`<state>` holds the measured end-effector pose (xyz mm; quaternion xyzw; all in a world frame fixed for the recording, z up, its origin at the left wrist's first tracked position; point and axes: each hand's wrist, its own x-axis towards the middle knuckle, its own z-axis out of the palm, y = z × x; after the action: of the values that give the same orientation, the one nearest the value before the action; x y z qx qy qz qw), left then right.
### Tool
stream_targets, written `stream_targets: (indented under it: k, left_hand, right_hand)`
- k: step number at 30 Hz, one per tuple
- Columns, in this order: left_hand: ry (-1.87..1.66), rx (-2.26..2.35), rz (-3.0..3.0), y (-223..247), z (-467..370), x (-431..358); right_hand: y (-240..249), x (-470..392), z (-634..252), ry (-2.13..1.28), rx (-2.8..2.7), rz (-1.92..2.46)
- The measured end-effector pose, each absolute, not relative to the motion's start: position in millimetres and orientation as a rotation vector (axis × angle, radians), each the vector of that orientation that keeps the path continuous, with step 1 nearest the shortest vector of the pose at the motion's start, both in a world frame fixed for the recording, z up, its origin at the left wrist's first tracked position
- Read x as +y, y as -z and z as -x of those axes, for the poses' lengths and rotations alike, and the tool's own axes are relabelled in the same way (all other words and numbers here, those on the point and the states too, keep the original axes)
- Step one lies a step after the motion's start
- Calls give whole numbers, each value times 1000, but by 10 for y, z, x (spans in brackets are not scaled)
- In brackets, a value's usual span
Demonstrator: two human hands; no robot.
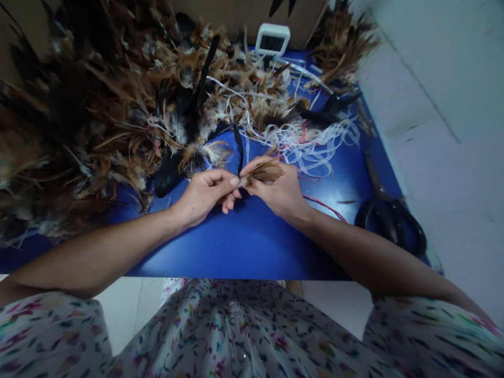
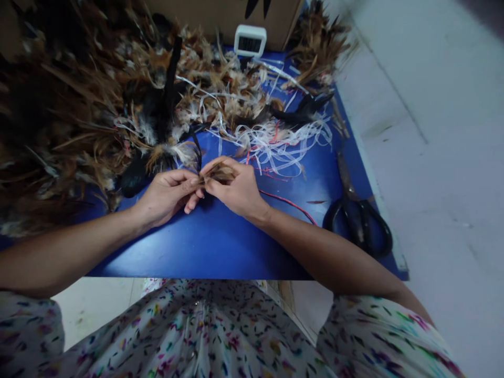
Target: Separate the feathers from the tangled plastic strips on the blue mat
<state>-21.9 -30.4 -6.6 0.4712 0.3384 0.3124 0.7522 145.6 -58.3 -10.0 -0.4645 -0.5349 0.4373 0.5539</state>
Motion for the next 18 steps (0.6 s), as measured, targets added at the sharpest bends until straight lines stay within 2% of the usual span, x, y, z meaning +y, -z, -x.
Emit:
stream_targets:
  k: [18]
  left_hand:
    - [-752, 750, -1012, 81, 217, -295]
  right_hand:
    - [93, -579, -1470, -1020, -1325, 1055]
